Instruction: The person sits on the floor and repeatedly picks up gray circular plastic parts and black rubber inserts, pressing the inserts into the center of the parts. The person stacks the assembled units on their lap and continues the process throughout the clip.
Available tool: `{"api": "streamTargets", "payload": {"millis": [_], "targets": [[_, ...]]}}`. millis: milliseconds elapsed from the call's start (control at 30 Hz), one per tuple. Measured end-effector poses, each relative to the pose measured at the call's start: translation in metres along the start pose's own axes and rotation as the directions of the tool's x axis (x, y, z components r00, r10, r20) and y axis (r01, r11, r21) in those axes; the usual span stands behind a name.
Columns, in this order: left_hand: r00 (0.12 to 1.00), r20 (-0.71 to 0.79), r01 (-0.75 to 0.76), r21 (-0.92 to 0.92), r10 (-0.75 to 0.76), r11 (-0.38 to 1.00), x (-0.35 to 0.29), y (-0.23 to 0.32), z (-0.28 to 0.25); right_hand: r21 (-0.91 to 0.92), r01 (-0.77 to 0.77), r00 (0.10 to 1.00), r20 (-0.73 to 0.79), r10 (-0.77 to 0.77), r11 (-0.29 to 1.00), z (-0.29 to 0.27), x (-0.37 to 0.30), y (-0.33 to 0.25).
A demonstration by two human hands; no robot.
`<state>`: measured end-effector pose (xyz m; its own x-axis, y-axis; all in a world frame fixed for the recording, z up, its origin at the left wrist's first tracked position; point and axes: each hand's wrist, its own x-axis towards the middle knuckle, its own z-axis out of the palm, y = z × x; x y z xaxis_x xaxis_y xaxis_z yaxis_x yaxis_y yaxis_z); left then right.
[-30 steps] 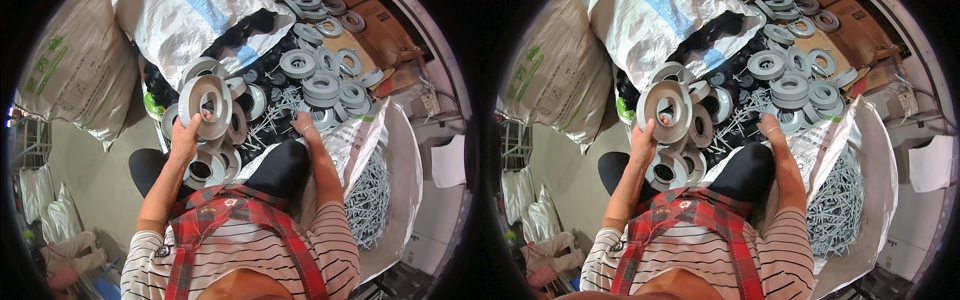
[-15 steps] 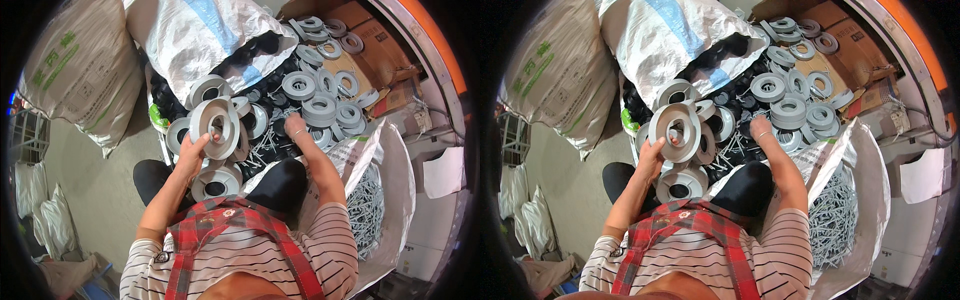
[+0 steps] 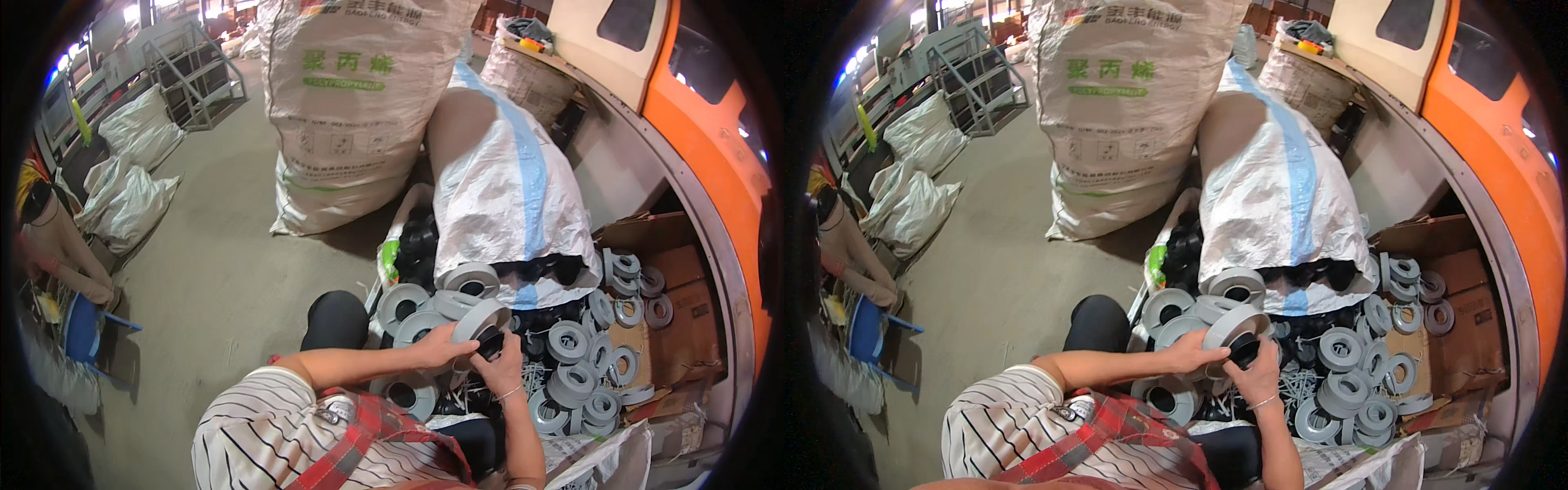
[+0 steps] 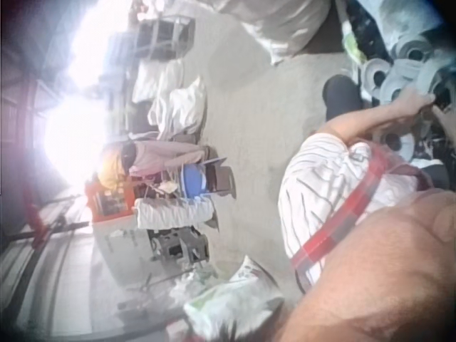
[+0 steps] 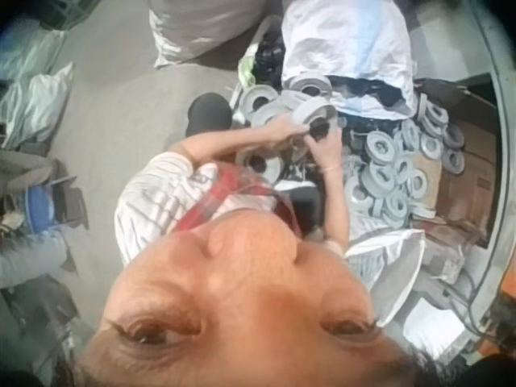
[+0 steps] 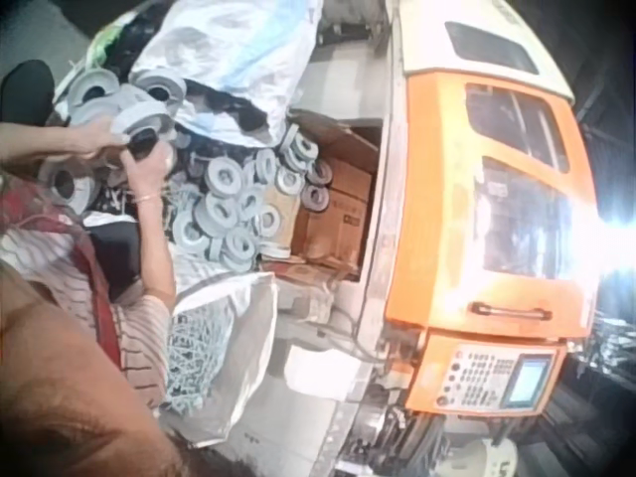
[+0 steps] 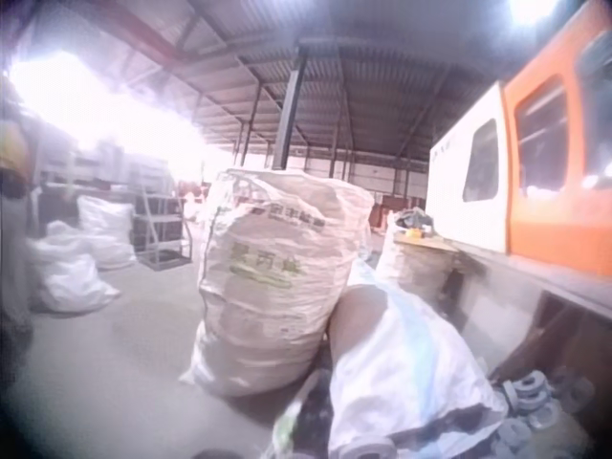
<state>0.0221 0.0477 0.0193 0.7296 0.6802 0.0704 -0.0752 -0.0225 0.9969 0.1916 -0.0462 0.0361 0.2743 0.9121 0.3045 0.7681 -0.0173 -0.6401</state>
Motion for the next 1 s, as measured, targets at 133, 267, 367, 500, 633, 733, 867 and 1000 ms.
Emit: {"api": "streamTargets", "payload": {"millis": [133, 267, 367, 500, 633, 733, 867, 1000], "targets": [[0.972, 0.211, 0.096, 0.068, -0.109, 0.993, -0.008, 0.027, -0.012, -0.006, 0.183, 0.983, 0.031, -0.183, 0.983, -0.009, -0.001, -0.013], [0.972, 0.212, 0.078, 0.106, -0.099, 0.991, -0.003, 0.012, -0.008, -0.163, 0.515, 0.850, 0.223, -0.478, 0.841, -0.029, -0.012, -0.023], [0.918, 0.259, 0.259, 0.177, -0.299, 0.949, 0.003, 0.007, -0.015, -0.200, 0.569, 0.801, 0.357, -0.481, 0.798, -0.034, -0.024, -0.024], [0.917, 0.262, 0.356, -0.202, -0.300, 0.912, -0.012, 0.020, -0.002, -0.030, 0.289, 0.955, 0.076, -0.286, 0.957, -0.019, -0.022, -0.018], [0.991, 0.129, -0.039, 0.061, 0.031, 0.997, -0.025, 0.032, 0.013, 0.783, -0.621, 0.727, 0.554, 0.405, 0.043, -0.019, -0.011, -0.029], [0.972, 0.183, 0.175, -0.124, -0.151, 0.977, -0.022, 0.023, 0.008, 0.553, -0.460, 0.888, 0.285, 0.362, 0.694, 0.001, -0.021, 0.007], [0.945, 0.303, -0.213, 0.270, 0.127, 0.939, -0.027, 0.016, 0.015, 0.857, -0.465, 0.884, 0.437, 0.164, 0.223, 0.014, -0.032, 0.029], [0.817, 0.447, -0.541, 0.372, 0.365, 0.755, -0.014, 0.010, 0.022, 0.534, -0.303, 0.953, 0.188, 0.238, 0.789, -0.012, -0.033, 0.085]]}}
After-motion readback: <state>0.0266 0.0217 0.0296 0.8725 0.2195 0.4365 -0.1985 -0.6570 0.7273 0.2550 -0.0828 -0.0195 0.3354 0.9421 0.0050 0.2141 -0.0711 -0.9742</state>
